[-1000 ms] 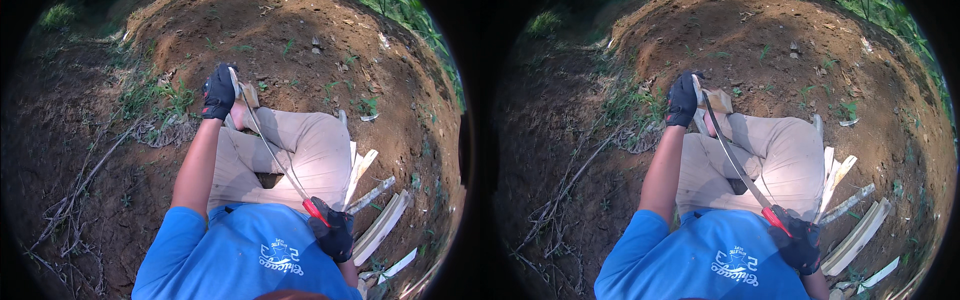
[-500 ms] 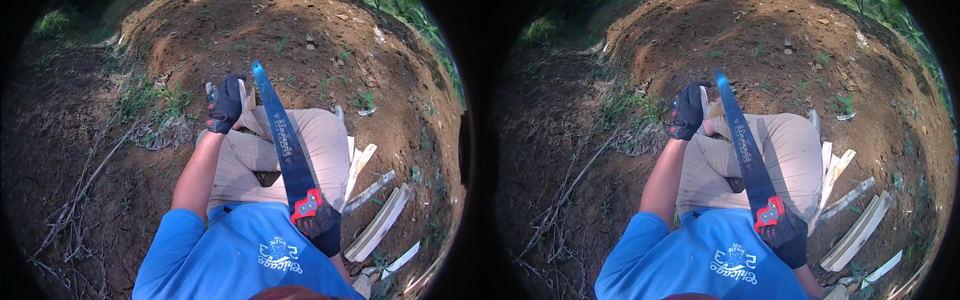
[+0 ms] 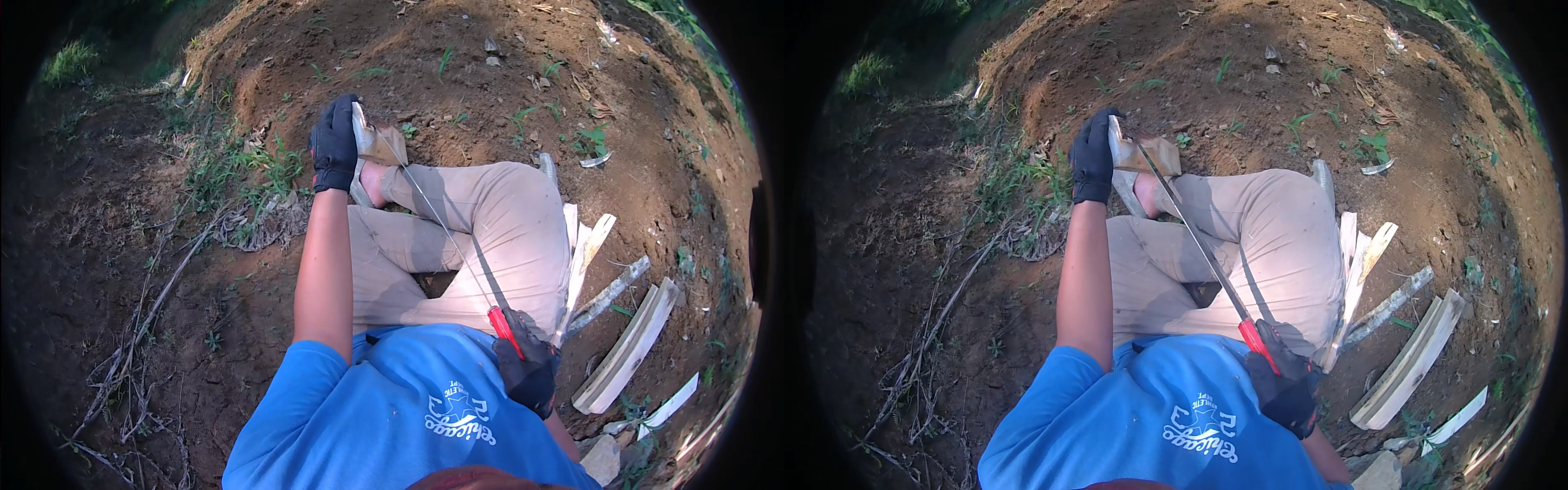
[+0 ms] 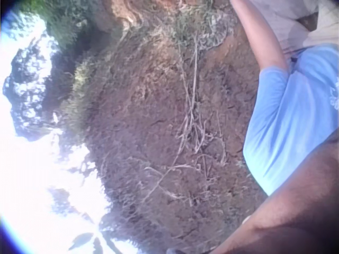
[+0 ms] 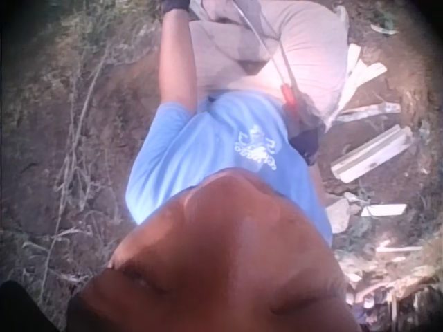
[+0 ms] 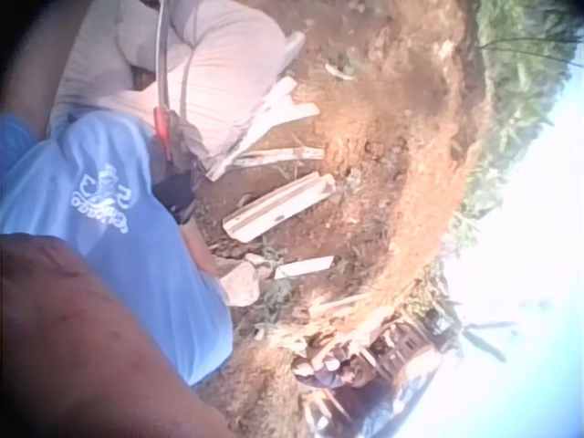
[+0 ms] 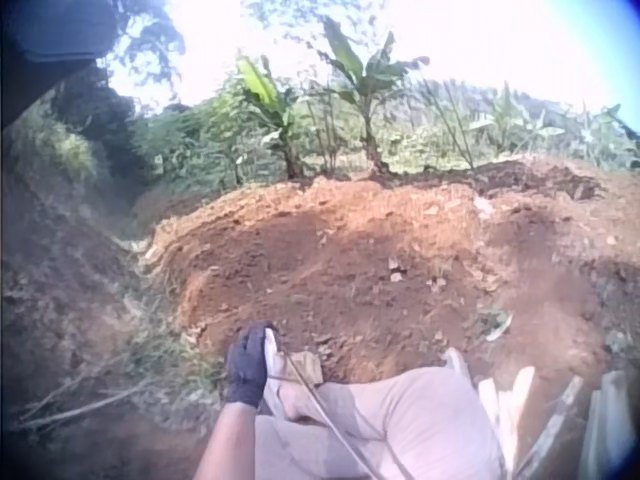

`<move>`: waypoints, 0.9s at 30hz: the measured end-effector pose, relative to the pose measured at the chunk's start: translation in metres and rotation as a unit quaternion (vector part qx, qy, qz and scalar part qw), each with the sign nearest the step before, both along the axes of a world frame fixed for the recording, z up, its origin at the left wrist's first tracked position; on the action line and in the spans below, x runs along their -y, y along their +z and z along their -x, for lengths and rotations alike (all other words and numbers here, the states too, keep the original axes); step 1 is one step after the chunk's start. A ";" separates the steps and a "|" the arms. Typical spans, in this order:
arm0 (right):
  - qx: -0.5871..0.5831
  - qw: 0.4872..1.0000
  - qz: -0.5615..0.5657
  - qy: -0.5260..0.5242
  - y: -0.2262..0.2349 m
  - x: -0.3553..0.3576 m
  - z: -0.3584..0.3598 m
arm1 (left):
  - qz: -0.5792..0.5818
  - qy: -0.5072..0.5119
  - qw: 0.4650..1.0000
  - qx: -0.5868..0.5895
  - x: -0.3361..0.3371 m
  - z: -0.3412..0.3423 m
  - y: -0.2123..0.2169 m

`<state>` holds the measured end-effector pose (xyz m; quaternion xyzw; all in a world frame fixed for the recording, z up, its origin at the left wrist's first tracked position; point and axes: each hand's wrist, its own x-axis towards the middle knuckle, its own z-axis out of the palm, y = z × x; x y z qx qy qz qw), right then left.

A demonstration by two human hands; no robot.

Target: The person uses a handsaw and a small knife to shape and whittle several pieces of wood while sitting on the ground. They pick up wood planks, saw them to length, and then refine the edges and surfaces by hand.

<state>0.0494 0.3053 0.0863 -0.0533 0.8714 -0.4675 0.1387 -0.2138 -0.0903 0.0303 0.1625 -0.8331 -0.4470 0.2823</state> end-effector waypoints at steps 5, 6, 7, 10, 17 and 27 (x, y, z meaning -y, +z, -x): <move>-0.010 0.999 0.030 0.011 0.004 0.001 -0.001 | 0.025 0.003 0.999 0.033 -0.002 0.009 0.009; -0.034 0.998 0.055 0.014 0.001 -0.002 -0.002 | 0.024 0.013 0.998 0.052 -0.006 0.009 0.014; -0.059 0.995 0.081 0.017 -0.001 -0.003 -0.002 | 0.038 0.021 0.997 0.057 -0.008 0.011 0.015; -0.006 0.994 0.110 0.004 -0.003 -0.006 -0.004 | 0.060 0.036 0.995 0.065 -0.018 0.011 0.022; 0.052 0.995 0.089 -0.015 0.006 0.000 -0.007 | 0.048 0.005 0.998 0.046 -0.029 0.007 0.018; 0.057 0.983 0.106 -0.137 -0.014 0.003 0.000 | 0.043 0.015 0.999 0.017 -0.034 -0.009 0.007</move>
